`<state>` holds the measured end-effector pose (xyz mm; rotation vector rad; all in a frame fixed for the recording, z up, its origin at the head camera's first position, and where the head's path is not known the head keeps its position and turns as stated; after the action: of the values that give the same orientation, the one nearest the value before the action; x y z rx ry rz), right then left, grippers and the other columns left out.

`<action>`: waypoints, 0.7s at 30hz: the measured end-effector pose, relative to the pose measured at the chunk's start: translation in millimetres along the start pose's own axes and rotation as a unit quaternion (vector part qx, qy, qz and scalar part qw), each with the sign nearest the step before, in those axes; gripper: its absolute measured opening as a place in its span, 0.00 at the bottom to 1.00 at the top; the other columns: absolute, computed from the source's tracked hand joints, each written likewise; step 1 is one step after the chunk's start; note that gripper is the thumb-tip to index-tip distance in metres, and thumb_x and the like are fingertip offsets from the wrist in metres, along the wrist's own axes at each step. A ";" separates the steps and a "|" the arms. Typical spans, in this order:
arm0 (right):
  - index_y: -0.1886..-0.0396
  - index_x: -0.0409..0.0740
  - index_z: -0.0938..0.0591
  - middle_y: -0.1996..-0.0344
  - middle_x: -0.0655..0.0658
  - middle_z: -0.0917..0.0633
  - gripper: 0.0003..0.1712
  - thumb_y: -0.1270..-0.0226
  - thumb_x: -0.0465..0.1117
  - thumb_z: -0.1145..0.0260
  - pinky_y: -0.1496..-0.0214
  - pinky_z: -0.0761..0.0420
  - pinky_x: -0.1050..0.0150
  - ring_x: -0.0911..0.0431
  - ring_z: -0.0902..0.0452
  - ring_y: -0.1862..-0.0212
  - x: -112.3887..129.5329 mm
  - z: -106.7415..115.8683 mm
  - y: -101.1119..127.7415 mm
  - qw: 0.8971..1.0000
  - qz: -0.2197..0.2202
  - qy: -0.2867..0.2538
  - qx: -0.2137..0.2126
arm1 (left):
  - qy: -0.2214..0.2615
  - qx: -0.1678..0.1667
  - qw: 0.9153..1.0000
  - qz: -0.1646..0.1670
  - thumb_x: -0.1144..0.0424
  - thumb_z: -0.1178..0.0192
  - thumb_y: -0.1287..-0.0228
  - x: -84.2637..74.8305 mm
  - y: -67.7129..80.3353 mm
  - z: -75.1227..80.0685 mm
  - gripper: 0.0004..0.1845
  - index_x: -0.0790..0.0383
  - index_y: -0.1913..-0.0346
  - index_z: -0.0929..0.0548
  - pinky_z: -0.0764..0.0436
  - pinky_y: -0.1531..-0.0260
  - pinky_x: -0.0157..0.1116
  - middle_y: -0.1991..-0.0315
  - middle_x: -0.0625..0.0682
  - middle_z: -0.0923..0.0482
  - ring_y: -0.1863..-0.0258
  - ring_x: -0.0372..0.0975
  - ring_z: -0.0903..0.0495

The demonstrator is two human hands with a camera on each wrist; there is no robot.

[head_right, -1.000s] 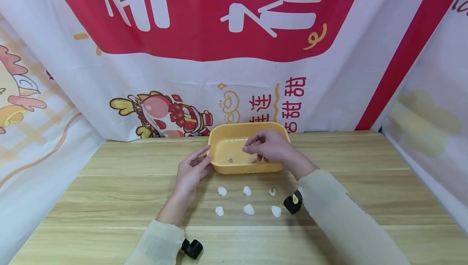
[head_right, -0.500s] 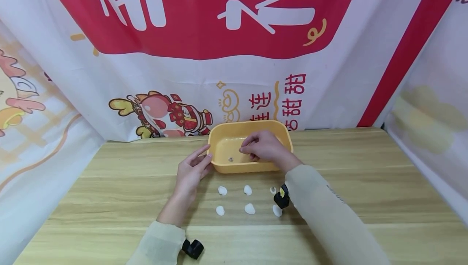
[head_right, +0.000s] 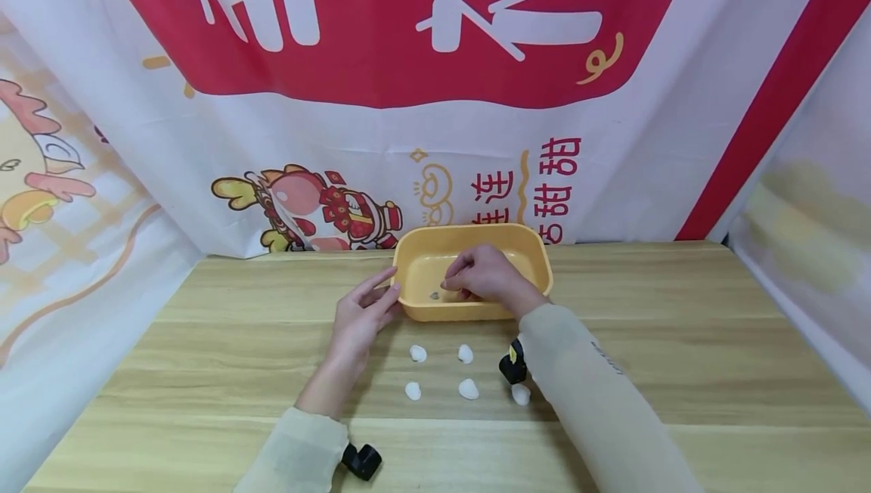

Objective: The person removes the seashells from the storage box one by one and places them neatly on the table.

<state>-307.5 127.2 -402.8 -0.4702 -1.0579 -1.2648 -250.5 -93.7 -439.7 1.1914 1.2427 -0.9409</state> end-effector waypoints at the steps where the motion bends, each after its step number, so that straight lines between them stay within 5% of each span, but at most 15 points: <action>1: 0.53 0.42 0.11 0.60 0.38 0.11 0.10 0.27 0.42 0.25 0.62 0.13 0.63 0.53 0.18 0.65 0.7 -0.5 -0.5 1.000 0.000 0.005 0.001 | 0.000 0.000 1.000 -0.002 0.64 0.31 0.26 0.2 -0.1 0.0 0.19 0.51 0.35 0.12 0.10 0.38 0.39 0.41 0.61 0.15 0.45 0.42 0.15; 21: 0.56 0.44 0.11 0.60 0.44 0.11 0.10 0.32 0.42 0.21 0.59 0.18 0.65 0.52 0.20 0.59 3.9 -14.1 -19.2 0.998 -0.019 0.060 0.030 | -0.012 0.006 1.000 -0.011 0.64 0.31 0.26 1.1 -0.5 1.9 0.19 0.51 0.35 0.12 0.10 0.39 0.39 0.39 0.60 0.14 0.41 0.44 0.15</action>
<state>-320.1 108.4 -411.1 -0.3251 -1.0040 -1.2744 -250.5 -95.6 -441.0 1.1751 1.2351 -0.9771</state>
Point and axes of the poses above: each hand's wrist, its own y-axis away from the middle knuckle, its own z-axis out of the back of the hand, x = y × z, the point moved 4 cm from there along -y, towards the middle knuckle
